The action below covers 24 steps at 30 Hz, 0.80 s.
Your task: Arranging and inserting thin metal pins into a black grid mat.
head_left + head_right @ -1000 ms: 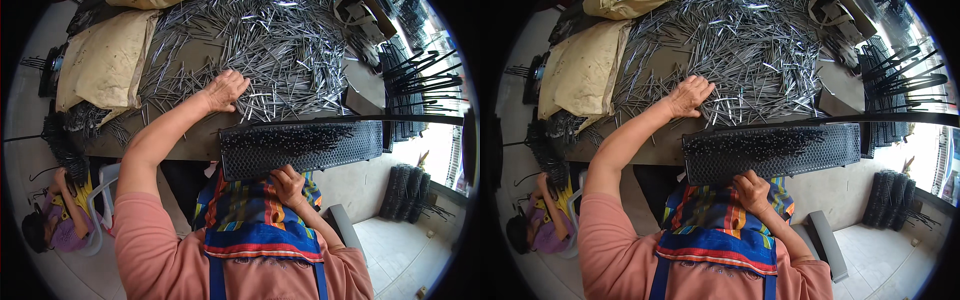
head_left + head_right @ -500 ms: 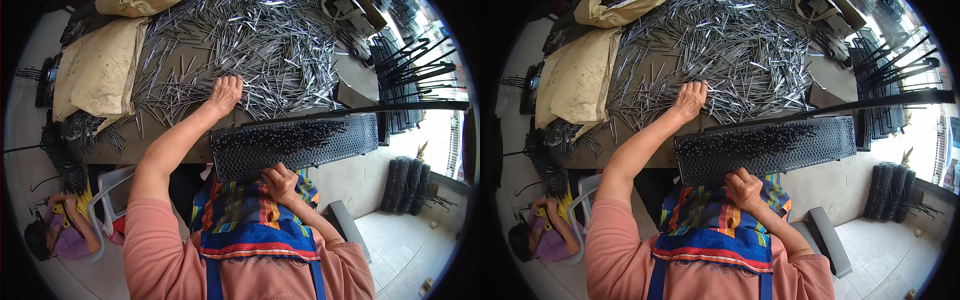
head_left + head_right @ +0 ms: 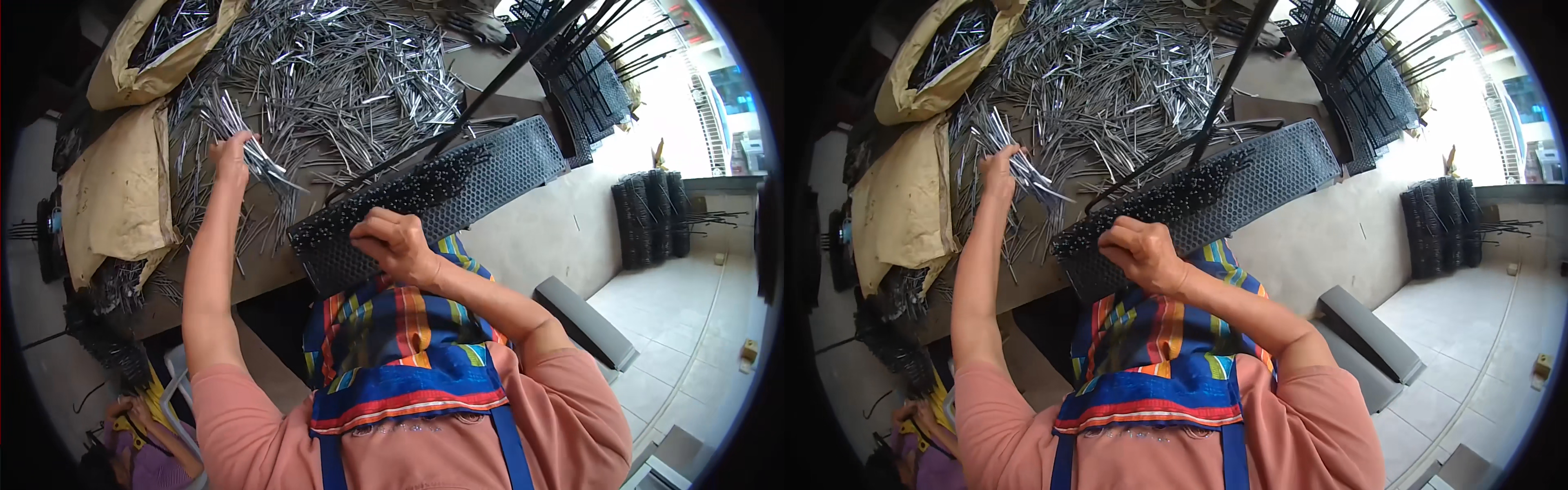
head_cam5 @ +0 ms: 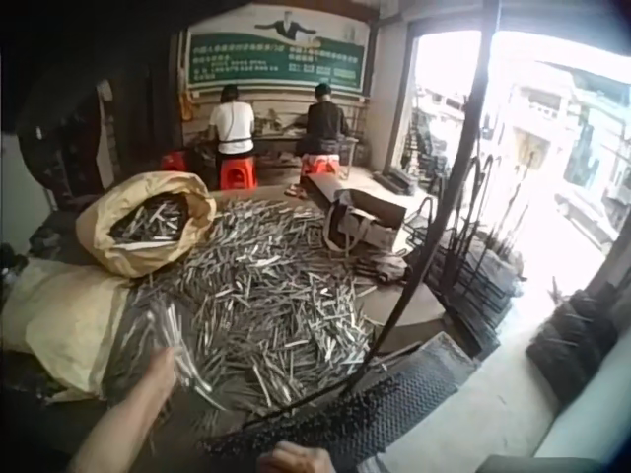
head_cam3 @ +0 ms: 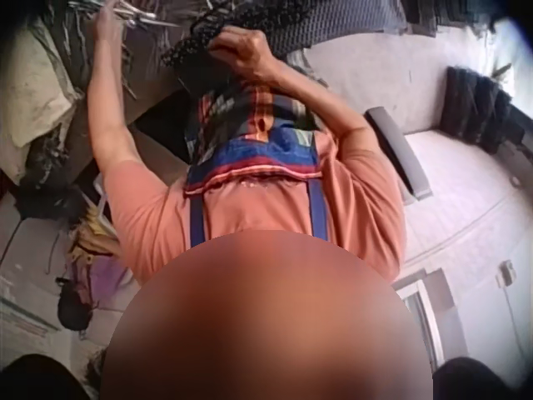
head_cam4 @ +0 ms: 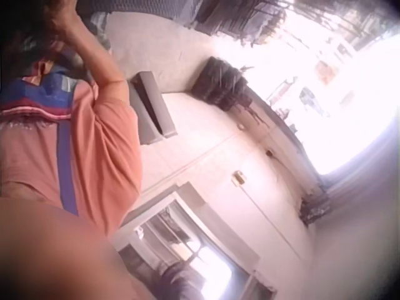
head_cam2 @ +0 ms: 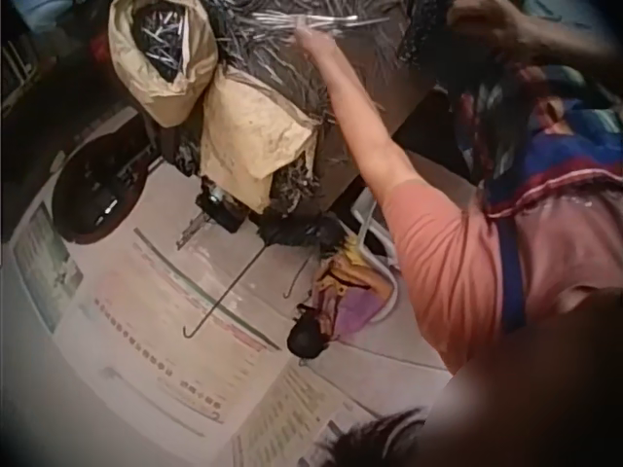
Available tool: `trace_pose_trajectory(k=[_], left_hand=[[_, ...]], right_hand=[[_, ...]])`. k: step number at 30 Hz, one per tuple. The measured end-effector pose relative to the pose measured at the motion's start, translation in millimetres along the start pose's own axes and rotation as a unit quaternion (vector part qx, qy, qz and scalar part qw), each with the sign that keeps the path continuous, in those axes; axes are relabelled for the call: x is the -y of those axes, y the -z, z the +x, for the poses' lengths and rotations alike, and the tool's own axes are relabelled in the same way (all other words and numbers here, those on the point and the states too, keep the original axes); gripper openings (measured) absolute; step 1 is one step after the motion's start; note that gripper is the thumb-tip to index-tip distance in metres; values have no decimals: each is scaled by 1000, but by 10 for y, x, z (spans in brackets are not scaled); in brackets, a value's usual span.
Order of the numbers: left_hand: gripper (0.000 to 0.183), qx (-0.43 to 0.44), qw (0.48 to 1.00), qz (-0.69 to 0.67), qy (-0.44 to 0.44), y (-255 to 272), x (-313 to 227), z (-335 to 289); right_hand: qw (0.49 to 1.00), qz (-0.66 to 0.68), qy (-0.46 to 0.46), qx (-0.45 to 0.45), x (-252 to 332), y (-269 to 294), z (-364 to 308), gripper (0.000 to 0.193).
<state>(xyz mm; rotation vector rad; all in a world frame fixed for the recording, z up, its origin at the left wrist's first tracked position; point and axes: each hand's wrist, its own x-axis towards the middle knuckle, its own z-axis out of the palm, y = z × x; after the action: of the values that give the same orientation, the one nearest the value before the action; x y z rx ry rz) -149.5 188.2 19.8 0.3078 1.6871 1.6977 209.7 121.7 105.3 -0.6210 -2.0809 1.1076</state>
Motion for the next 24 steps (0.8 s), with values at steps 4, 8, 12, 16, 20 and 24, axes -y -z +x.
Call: trace_pose_trajectory(k=[4,8,12,16,20,24], left_hand=[[15,22,977,-211,8,-268,-400,-175],[30,64,948,-309,-34,-538,-724,-545],[39,27,943,-302,-136,-809,-657,-1054],[27,-11,944,-322,-71,-826,-431,-1142],[22,-13,966,-250,-64,-793,-280,-875],[18,28,962,-257,85,-314,-38,-382]], right_hand=[[991,40,-25,-123,142,-79,784,15],[918,206,-227,-250,-423,-513,1523,38],[654,560,-443,-249,-655,-872,1870,42],[774,448,-362,-263,-713,-1193,2005,47],[920,147,-291,-216,-970,-1275,1938,45],[915,182,-339,-118,-740,-1245,1926,45]])
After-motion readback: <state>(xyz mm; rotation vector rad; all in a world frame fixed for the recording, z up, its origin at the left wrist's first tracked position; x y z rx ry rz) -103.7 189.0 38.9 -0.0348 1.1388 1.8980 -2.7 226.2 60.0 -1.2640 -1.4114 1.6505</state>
